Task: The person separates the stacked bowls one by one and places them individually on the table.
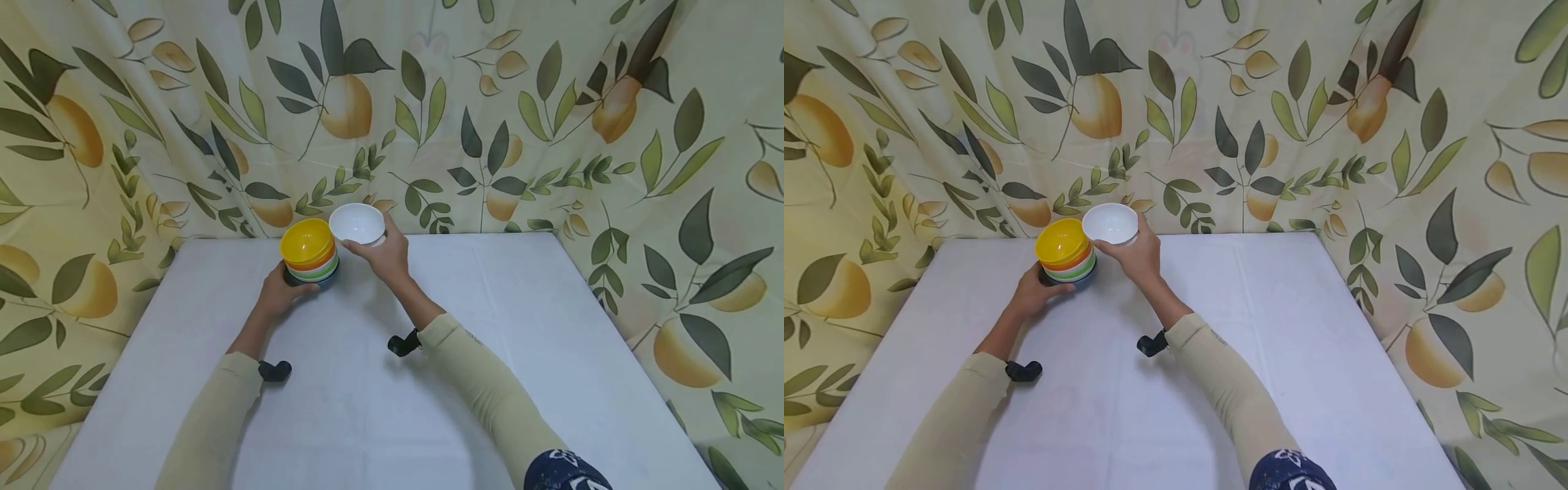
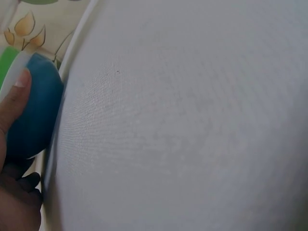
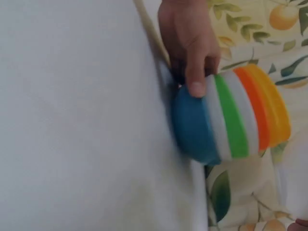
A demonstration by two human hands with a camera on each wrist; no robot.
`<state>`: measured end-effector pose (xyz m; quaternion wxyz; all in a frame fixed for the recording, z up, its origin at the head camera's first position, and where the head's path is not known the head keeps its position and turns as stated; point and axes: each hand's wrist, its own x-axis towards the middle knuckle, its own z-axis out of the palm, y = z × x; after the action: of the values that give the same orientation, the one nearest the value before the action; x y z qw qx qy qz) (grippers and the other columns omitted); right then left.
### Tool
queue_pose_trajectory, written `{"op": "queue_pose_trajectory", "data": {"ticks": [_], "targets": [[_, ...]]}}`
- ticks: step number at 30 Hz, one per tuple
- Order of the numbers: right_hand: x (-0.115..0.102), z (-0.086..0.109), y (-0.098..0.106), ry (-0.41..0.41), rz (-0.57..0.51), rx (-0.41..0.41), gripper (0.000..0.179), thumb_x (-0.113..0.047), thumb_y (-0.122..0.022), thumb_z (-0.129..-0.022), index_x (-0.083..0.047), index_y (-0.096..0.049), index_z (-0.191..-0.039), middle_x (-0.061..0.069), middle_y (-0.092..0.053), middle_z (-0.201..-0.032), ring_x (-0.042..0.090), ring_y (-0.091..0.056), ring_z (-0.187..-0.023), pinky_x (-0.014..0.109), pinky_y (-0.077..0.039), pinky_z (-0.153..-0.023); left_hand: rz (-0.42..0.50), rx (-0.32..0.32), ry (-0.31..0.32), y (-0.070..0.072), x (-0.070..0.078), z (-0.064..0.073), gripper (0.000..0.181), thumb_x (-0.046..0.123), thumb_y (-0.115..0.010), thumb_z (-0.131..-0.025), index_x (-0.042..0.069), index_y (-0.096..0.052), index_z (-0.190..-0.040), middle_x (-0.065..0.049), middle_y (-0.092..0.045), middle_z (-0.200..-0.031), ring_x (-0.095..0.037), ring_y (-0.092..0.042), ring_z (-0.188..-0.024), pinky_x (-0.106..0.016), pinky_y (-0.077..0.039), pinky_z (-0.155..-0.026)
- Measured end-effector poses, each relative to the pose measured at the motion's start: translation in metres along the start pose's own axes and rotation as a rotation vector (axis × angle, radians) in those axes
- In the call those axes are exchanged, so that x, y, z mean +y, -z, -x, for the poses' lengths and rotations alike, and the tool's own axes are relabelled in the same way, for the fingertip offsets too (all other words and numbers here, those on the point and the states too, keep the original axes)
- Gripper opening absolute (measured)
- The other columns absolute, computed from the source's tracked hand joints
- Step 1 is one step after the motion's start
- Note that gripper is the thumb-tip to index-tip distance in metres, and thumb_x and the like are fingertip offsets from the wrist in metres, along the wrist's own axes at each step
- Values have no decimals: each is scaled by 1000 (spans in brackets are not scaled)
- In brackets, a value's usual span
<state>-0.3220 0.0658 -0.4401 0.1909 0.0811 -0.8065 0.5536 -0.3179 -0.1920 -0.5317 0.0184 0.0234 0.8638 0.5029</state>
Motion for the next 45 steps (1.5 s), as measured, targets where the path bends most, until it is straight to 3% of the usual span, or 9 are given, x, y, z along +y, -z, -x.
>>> {"op": "queue_pose_trajectory", "data": {"ticks": [4,11,20,35,45], "targets": [[13,3,-1,-46,15,-3,85,-30,-98,-76,-7,-56,-147,9,-65,-141,25,-61,-127,40,-52,-108,11,0,0,0,-1,-1,104,39,-91,-84,9,-31,-163,-18,-43,-161,-38,-37,-149,-58,-22,-126],[31,9,-2,-125,22,-11,102,-29,-98,-75,1,-44,-157,16,-58,-149,29,-57,-135,40,-48,-113,22,-7,15,0,1,1,103,36,-90,-86,9,-29,-164,-18,-42,-162,-39,-36,-149,-58,-21,-127],[49,17,-7,-142,56,-57,90,-29,-99,-74,-2,-54,-147,13,-64,-140,29,-61,-126,40,-53,-106,23,19,-4,-1,1,-2,104,34,-90,-86,12,-27,-165,-16,-41,-162,-37,-37,-149,-57,-23,-126],[64,23,-6,-182,118,-91,92,-32,-99,-73,-1,-52,-146,15,-65,-137,29,-63,-123,40,-55,-103,20,18,-8,-2,9,0,104,34,-90,-86,12,-26,-165,-16,-41,-163,-37,-37,-149,-56,-23,-126],[63,29,1,-253,200,-143,98,-32,-99,-72,-3,-48,-150,15,-62,-142,31,-60,-129,44,-52,-107,12,14,-18,-3,4,-4,103,34,-90,-86,12,-27,-165,-16,-41,-162,-37,-38,-148,-57,-25,-126]]}}
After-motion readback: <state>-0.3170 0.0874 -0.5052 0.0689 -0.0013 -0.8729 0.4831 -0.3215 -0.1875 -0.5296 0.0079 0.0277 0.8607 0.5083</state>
